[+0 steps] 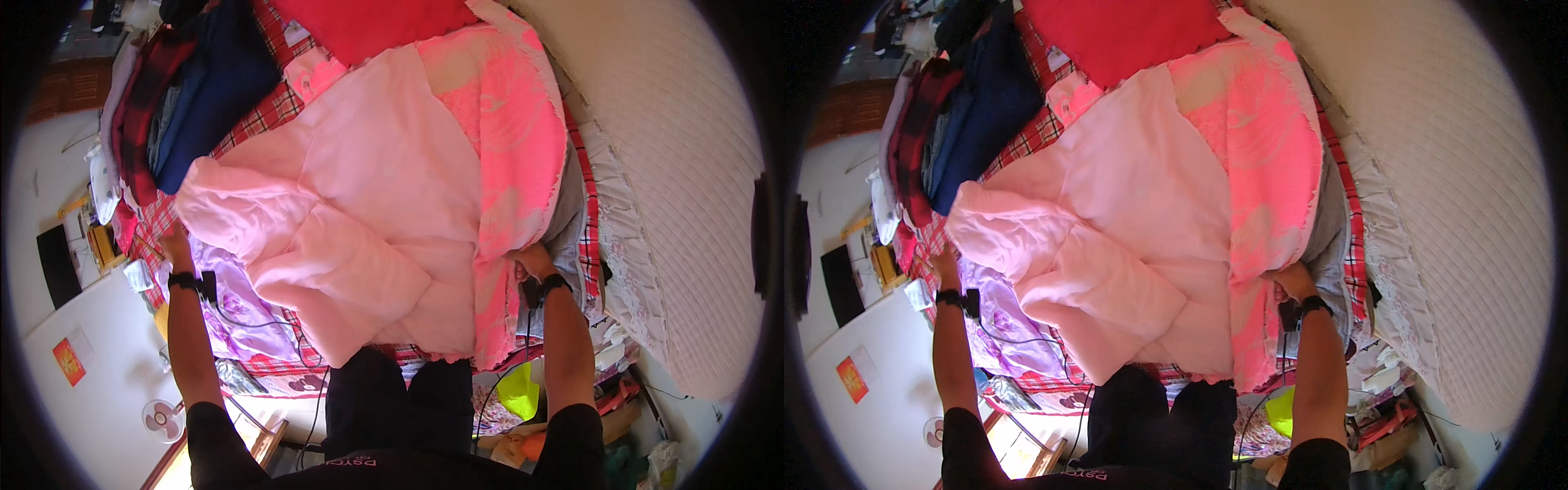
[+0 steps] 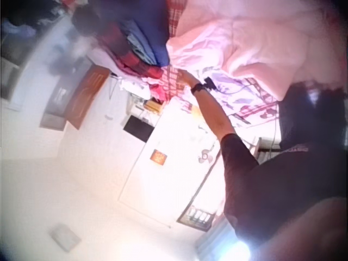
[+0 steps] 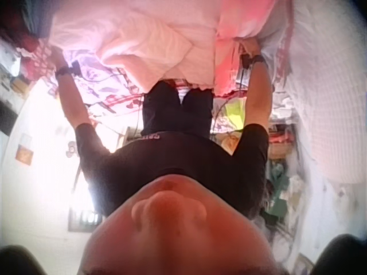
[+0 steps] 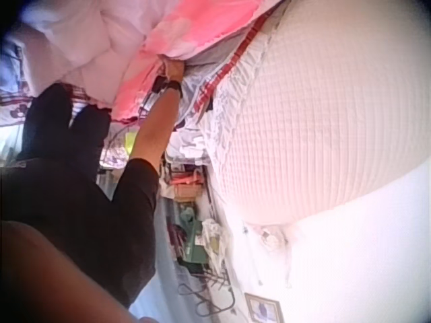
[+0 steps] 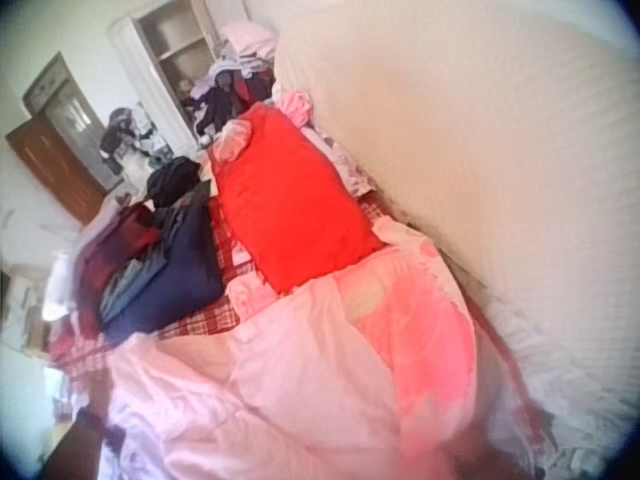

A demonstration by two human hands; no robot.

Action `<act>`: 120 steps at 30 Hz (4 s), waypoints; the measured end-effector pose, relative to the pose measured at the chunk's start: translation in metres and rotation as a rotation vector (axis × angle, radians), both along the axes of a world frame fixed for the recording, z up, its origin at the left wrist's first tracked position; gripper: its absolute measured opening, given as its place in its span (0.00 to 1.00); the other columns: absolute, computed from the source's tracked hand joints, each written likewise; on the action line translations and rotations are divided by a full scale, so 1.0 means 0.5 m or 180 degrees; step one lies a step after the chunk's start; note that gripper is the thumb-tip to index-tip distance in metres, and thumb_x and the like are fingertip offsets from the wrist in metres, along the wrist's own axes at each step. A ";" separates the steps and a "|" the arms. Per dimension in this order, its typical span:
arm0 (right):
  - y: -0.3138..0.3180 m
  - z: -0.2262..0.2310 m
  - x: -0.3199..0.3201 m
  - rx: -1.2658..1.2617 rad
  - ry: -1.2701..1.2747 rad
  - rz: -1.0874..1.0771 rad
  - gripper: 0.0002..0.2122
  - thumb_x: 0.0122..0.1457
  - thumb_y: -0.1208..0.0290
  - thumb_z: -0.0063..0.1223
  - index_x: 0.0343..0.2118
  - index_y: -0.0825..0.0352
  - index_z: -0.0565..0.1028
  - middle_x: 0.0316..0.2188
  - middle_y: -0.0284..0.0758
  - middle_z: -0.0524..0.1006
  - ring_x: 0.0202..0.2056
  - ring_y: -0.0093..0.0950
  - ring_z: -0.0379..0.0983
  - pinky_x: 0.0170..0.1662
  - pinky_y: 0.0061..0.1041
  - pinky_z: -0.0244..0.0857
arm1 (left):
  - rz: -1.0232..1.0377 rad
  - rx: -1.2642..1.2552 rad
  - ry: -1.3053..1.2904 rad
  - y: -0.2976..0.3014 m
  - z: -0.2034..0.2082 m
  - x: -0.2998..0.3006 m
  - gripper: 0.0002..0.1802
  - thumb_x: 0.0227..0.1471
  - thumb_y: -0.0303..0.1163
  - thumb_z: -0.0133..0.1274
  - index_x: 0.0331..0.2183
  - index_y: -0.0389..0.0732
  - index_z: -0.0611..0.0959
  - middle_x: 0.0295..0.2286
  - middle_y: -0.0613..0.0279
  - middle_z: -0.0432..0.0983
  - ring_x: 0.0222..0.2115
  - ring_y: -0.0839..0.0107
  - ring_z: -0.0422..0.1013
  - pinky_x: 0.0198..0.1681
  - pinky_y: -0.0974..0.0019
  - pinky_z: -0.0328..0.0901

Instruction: The person folds a floral purple blanket on a bed, smooths it out, and then retrieves a checkered pillowcase from a wardrobe and folds it.

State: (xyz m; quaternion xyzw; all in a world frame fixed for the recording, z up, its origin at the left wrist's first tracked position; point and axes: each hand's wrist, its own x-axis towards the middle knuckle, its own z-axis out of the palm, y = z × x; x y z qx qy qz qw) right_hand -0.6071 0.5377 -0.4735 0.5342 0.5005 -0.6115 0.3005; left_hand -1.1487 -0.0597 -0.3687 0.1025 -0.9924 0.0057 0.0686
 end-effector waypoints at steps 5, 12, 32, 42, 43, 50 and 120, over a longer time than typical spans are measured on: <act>0.008 0.016 0.016 0.0024 -0.0092 -0.0037 0.17 0.46 0.62 0.65 0.14 0.68 0.71 0.11 0.34 0.71 0.12 0.25 0.69 0.15 0.24 0.67 | -0.0646 0.0025 -0.1341 -0.057 -0.194 0.209 0.39 0.44 0.52 0.58 0.42 0.24 0.72 0.38 0.33 0.72 0.41 0.40 0.69 0.43 0.54 0.65; 0.011 0.032 0.011 -0.0084 0.0177 -0.0097 0.15 0.48 0.65 0.62 0.15 0.69 0.71 0.09 0.36 0.70 0.10 0.27 0.69 0.12 0.23 0.65 | 0.1568 0.1306 -0.3358 -0.012 -0.222 0.684 0.23 0.55 0.46 0.47 0.49 0.46 0.72 0.23 0.58 0.74 0.22 0.62 0.71 0.29 0.60 0.65; -0.013 -0.019 0.015 0.0061 0.0366 -0.0084 0.15 0.48 0.66 0.63 0.13 0.68 0.71 0.08 0.36 0.70 0.09 0.28 0.68 0.13 0.27 0.66 | 0.1313 0.2633 -0.1930 0.052 -0.153 0.795 0.14 0.36 0.30 0.55 0.30 0.33 0.82 0.22 0.55 0.78 0.22 0.61 0.73 0.27 0.62 0.67; -0.014 -0.014 0.013 -0.0045 0.0532 -0.0025 0.18 0.47 0.66 0.64 0.09 0.68 0.68 0.08 0.37 0.69 0.08 0.29 0.67 0.13 0.29 0.66 | 0.1414 0.1723 -0.1618 -0.081 -0.085 0.816 0.18 0.34 0.32 0.54 0.30 0.28 0.79 0.24 0.51 0.77 0.23 0.61 0.73 0.26 0.60 0.67; -0.009 -0.011 0.013 -0.0048 0.0631 0.0106 0.19 0.46 0.66 0.64 0.09 0.69 0.68 0.09 0.38 0.70 0.09 0.28 0.68 0.13 0.29 0.66 | 0.1440 0.2044 -0.1654 -0.072 -0.086 0.817 0.17 0.34 0.30 0.55 0.29 0.28 0.77 0.22 0.52 0.76 0.22 0.62 0.72 0.25 0.62 0.67; -0.003 -0.024 0.019 0.0058 0.0551 0.0041 0.18 0.48 0.62 0.63 0.11 0.68 0.71 0.09 0.36 0.72 0.10 0.27 0.70 0.13 0.26 0.66 | 0.0713 0.2124 -0.2154 0.050 -0.077 0.769 0.22 0.34 0.26 0.55 0.37 0.29 0.75 0.27 0.55 0.76 0.27 0.62 0.73 0.29 0.64 0.68; -0.891 0.287 0.141 -0.0612 0.1565 -0.1612 0.22 0.52 0.71 0.56 0.51 0.63 0.66 0.33 0.39 0.74 0.28 0.30 0.71 0.28 0.29 0.69 | -0.1004 0.3880 -0.2541 -0.014 0.173 0.997 0.29 0.39 0.27 0.60 0.46 0.30 0.72 0.37 0.50 0.75 0.36 0.68 0.72 0.37 0.68 0.68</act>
